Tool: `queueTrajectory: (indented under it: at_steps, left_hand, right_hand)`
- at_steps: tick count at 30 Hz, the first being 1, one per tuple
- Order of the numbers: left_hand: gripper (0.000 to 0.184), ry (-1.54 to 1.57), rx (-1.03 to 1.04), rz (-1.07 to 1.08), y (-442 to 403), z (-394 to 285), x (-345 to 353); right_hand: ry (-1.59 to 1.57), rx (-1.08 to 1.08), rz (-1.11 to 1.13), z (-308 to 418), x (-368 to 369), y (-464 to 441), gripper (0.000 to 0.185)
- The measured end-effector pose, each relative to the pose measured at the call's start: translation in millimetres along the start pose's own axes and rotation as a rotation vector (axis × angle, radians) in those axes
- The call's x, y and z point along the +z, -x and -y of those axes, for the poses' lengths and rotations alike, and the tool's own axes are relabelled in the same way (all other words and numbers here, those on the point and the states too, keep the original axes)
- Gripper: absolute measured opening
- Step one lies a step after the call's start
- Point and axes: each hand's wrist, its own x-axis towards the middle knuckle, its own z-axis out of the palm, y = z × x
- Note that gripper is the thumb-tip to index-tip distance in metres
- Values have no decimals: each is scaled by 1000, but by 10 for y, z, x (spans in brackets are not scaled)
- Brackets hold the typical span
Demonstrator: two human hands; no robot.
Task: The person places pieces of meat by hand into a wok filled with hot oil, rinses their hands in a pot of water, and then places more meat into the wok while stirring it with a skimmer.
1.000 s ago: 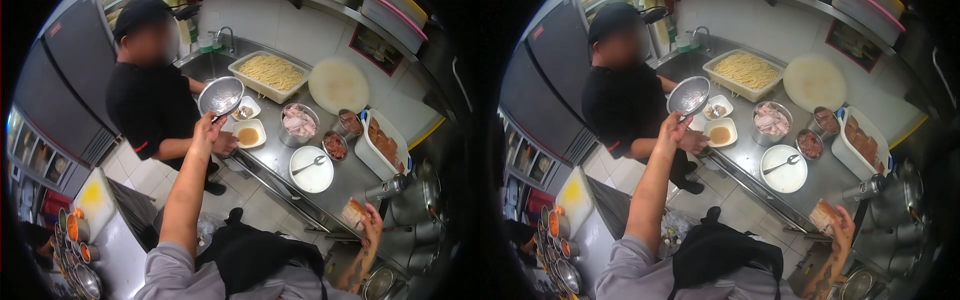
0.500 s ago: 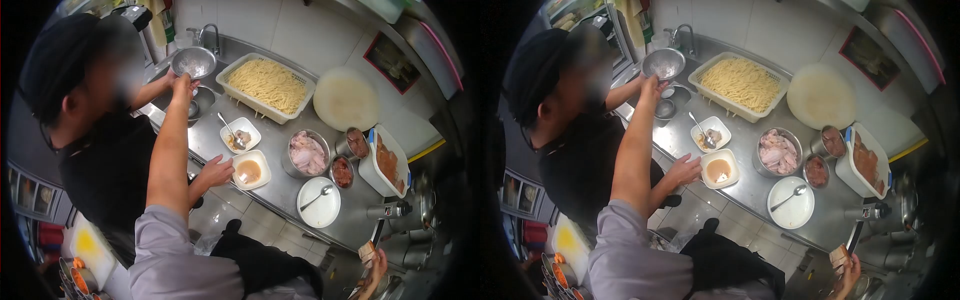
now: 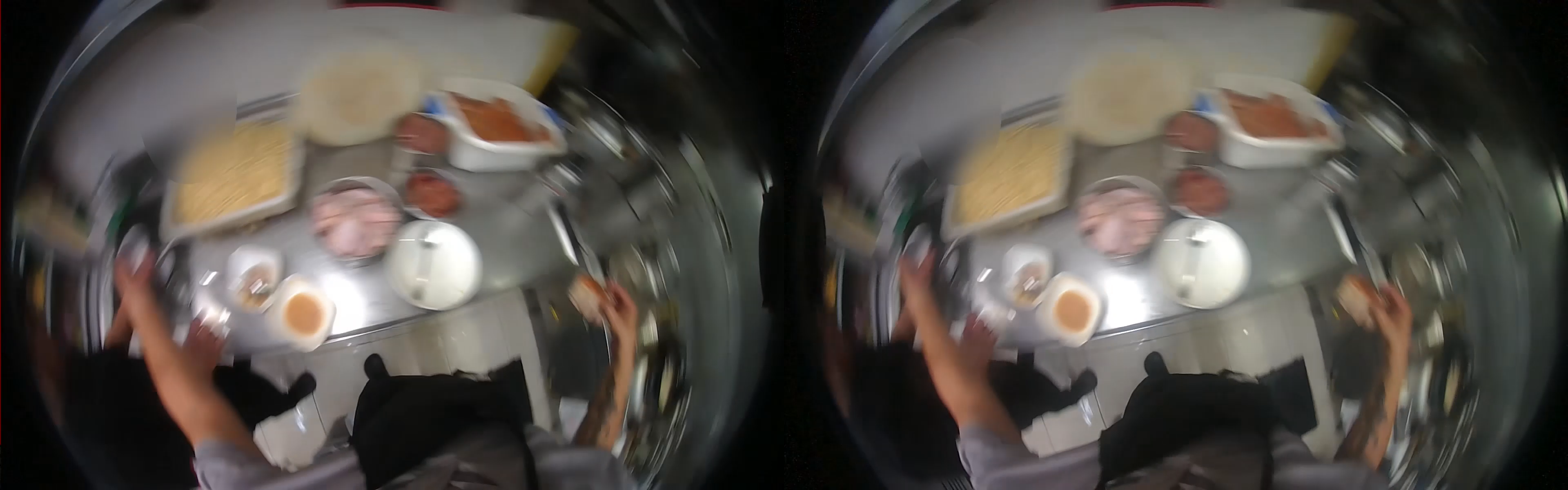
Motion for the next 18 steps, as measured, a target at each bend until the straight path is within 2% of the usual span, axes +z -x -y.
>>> queueTrajectory:
  at_steps: [1,2,3,4,5,6,8,9,10,12,14,16,18]
  left_hand:
    - [68,25,5,36,-7,-11,179]
    - [67,37,18,57,71,10,426]
    - [65,72,9,62,227,53,685]
    - [70,-134,138,247,427,141,917]
    - [73,-66,12,260,130,131,931]
    - [72,-53,85,157,776,405,1378]
    - [67,-134,122,191,1746,870,1903]
    - [66,-163,125,381,1791,1096,1862]
    - [64,-185,132,566,1841,1374,1800]
    - [53,-352,57,510,2531,1938,2046]
    - [52,-431,-119,591,3358,2613,2218]
    - [65,-619,-125,952,4429,3125,2403]
    - [65,-735,-360,979,4889,3758,2378]
  right_hand:
    - [6,-78,-26,-80,-56,86,52]
    - [143,-65,-37,68,-105,194,53]
    - [139,-9,-74,135,-144,335,54]
    - [204,5,-101,95,-233,434,57]
    - [268,39,-112,121,-353,584,60]
    - [271,31,-167,162,-404,739,53]
    - [258,227,-215,153,-653,1019,56]
    - [313,116,-254,20,-816,1166,57]
    - [338,154,-285,-98,-994,1312,59]
    - [385,233,-331,-353,-1350,1643,61]
    - [434,210,-424,-593,-1697,2014,60]
    - [508,236,-490,-787,-2070,2390,58]
    - [520,384,-563,-981,-2439,2775,57]
